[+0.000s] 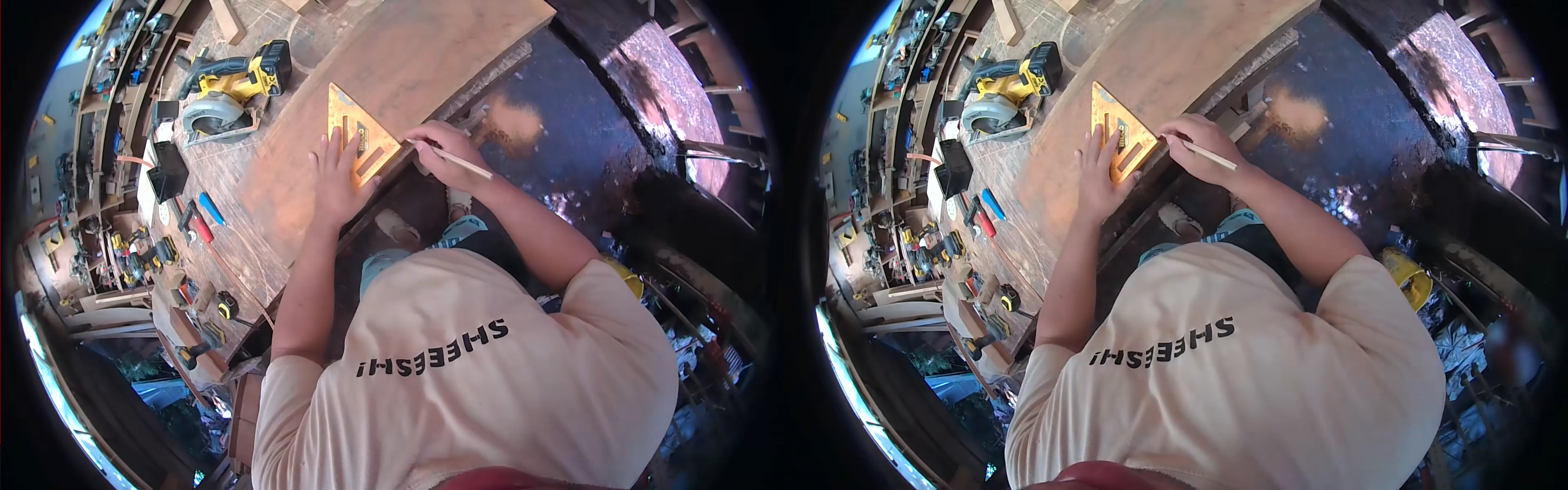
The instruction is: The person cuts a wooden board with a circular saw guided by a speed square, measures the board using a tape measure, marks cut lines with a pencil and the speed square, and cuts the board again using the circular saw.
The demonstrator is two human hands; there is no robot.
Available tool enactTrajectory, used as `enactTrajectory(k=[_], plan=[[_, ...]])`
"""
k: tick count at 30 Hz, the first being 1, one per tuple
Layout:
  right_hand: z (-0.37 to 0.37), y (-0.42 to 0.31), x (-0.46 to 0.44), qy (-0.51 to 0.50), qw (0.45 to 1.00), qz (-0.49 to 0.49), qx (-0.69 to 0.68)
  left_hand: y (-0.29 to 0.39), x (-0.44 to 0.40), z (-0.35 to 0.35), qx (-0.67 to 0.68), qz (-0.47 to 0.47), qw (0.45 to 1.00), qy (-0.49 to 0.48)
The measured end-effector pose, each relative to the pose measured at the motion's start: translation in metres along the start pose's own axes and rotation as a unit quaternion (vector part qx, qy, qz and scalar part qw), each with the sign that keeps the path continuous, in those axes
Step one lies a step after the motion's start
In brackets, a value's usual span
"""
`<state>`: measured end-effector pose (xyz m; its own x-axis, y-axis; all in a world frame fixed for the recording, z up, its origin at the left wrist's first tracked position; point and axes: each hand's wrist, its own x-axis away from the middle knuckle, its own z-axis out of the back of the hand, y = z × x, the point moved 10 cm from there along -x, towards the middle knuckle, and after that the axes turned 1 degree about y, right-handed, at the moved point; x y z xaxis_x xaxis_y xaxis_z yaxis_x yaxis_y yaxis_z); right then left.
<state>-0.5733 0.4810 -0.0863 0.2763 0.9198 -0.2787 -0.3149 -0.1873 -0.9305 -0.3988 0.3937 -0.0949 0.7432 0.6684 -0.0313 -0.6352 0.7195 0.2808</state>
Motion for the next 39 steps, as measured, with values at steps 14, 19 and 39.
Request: enactTrajectory(k=[14, 19, 39], plan=[[-0.022, -0.002, -0.013, -0.019, 0.996, 0.059, 0.057, -0.003, 0.006, 0.0, 0.018, -0.003, 1.0, -0.009], [-0.027, -0.003, -0.007, -0.027, 0.996, 0.06, 0.066, -0.005, 0.01, 0.007, 0.035, 0.0, 0.999, -0.012], [-0.016, -0.005, -0.03, -0.049, 0.993, 0.09, 0.052, -0.006, 0.009, 0.007, 0.027, 0.02, 0.999, -0.004]])
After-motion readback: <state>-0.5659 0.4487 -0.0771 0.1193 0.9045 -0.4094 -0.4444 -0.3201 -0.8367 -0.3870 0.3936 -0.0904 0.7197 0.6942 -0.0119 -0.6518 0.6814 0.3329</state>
